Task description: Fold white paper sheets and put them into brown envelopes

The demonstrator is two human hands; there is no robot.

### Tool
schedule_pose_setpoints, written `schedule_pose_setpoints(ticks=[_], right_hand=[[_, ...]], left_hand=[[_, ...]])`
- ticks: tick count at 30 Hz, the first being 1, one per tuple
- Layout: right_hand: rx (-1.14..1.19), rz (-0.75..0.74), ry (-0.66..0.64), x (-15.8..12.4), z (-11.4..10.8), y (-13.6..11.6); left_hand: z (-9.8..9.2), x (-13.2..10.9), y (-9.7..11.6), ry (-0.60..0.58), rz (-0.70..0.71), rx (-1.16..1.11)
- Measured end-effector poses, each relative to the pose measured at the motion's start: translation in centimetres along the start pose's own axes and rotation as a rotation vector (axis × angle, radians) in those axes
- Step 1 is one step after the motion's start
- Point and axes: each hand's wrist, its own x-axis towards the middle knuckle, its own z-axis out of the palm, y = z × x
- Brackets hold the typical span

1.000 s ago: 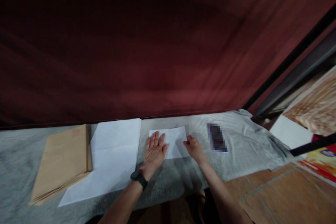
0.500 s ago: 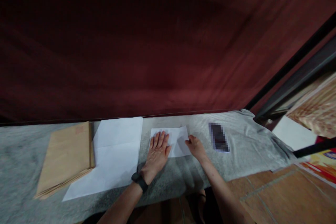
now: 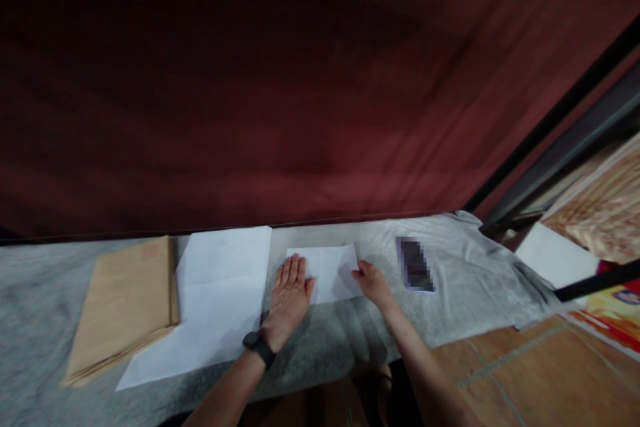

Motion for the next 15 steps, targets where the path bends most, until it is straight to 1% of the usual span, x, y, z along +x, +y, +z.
schedule_pose_setpoints(ticks=[5, 7, 10, 13, 15], right_hand=[[0.075, 0.010, 0.022, 0.1, -0.1, 0.0], [0.124, 0.005, 0.021, 0.2, -0.4, -0.1], [0.202, 0.019, -0.009, 0.4, -1.3, -0.1], [0.303, 0.030, -0.101, 0.5, -2.3, 0.1], [0.396, -0.011, -0.192, 0.4, -2.7, 0.3]], left_hand=[[0.3, -0.5, -0.4, 0.028, -0.031, -0.063], [0.3, -0.5, -0.7, 0.040, -0.022, -0.136], [-0.1, 0.1, -1.3, 0.084, -0.032, -0.312], [-1.4, 1.2, -2.0, 0.159, -0.075, -0.513], [-2.4, 1.7, -2.4, 0.176, -0.107, -0.621]])
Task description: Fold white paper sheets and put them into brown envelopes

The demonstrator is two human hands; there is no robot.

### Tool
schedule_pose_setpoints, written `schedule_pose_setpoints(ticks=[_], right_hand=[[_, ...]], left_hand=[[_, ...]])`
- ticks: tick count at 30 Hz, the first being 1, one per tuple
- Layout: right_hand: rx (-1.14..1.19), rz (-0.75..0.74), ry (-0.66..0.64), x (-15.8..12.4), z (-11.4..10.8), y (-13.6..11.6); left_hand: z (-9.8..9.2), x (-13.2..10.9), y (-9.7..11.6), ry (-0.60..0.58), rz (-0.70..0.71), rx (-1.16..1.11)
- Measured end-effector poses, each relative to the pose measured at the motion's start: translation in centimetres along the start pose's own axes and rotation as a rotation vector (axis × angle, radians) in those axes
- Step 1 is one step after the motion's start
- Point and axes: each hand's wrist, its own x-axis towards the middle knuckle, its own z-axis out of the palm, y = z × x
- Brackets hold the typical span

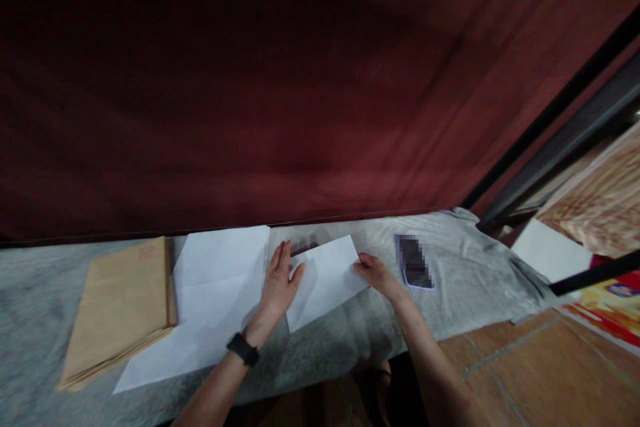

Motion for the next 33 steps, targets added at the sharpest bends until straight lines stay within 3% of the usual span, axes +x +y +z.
schedule_pose_setpoints(ticks=[4, 8, 10, 14, 18, 20, 25, 33], right_hand=[[0.060, -0.084, -0.096, -0.1, -0.2, 0.1], [0.023, -0.127, -0.033, 0.3, 0.5, -0.2], [0.045, -0.119, 0.066, 0.6, 0.9, -0.2], [0.002, -0.072, 0.275, 1.0, 1.8, 0.0], [-0.194, -0.196, 0.431, 0.2, 3.3, -0.1], [-0.305, -0.301, 0.399, -0.6, 4.5, -0.4], [-0.516, -0.489, 0.123, -3.1, 7.3, -1.0], [-0.691, -0.478, -0.016, -5.7, 7.4, -1.8]], left_hand=[[-1.6, 0.7, 0.1, -0.183, -0.119, -0.174], [-2.0, 0.5, -0.3, -0.364, -0.158, -0.195], [-1.9, 0.3, -0.6, -0.371, -0.183, -0.211], [-1.6, 0.3, -1.4, -0.268, -0.305, -0.349], [-0.9, 0.0, -2.1, -0.187, -0.411, -0.386], [-0.7, -0.2, -2.2, -0.188, -0.420, -0.345], [-0.5, -0.5, -2.1, -0.231, -0.418, -0.257], [-1.2, -0.3, -1.3, -0.254, -0.409, -0.074]])
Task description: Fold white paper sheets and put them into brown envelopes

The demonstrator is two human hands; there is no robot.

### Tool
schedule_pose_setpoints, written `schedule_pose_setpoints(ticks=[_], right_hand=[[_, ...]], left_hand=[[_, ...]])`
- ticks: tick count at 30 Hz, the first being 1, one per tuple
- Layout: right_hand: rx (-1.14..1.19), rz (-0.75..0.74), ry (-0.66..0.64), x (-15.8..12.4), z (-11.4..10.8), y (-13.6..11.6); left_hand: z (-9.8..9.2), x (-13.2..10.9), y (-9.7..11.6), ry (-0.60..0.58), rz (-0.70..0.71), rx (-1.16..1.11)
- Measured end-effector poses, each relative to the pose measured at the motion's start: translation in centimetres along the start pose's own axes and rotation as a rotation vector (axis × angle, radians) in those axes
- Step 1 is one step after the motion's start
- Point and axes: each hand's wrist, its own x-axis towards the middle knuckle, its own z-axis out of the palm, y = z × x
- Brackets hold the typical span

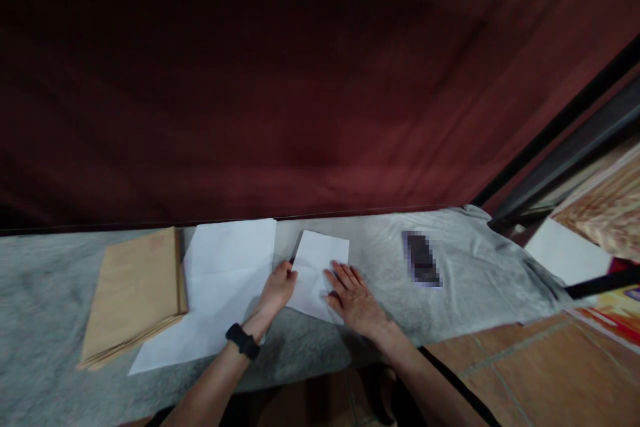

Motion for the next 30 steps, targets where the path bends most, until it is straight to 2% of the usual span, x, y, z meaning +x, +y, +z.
schedule_pose_setpoints(ticks=[7, 13, 16, 18, 20, 22, 24, 27, 28, 30], right_hand=[[0.068, -0.174, -0.136, -1.8, -0.7, -0.3], [0.095, -0.126, -0.114, -2.0, -1.1, 0.7], [0.106, -0.127, -0.111, -1.9, -1.2, 1.1], [0.140, -0.129, -0.112, -1.8, -1.7, 1.2], [0.223, -0.103, -0.106, -1.6, -2.5, 1.3], [0.353, -0.046, -0.100, -1.4, -3.5, 1.4], [0.479, 0.028, -0.105, -1.1, -4.3, 1.7], [0.541, 0.144, -0.095, -0.5, -4.3, 2.4], [0.531, 0.183, -0.080, -0.2, -4.0, 2.6], [0.517, 0.242, -0.042, 0.2, -3.3, 3.0]], left_hand=[[0.2, 0.0, -0.4, 0.029, -0.027, -0.038], [0.1, -0.5, -0.4, 0.019, -0.030, -0.059], [-0.3, -1.0, -0.1, 0.047, -0.022, 0.049], [-0.7, -1.5, 0.3, 0.119, 0.019, 0.169], [-1.2, -2.1, 0.9, 0.155, 0.142, 0.178], [-1.8, -3.0, 1.5, 0.070, 0.297, 0.044], [-2.7, -3.8, 2.0, -0.129, 0.384, -0.111], [-3.9, -4.7, 2.1, -0.413, 0.355, -0.216], [-4.1, -4.7, 1.9, -0.471, 0.329, -0.233], [-4.1, -4.2, 1.3, -0.495, 0.284, -0.266]])
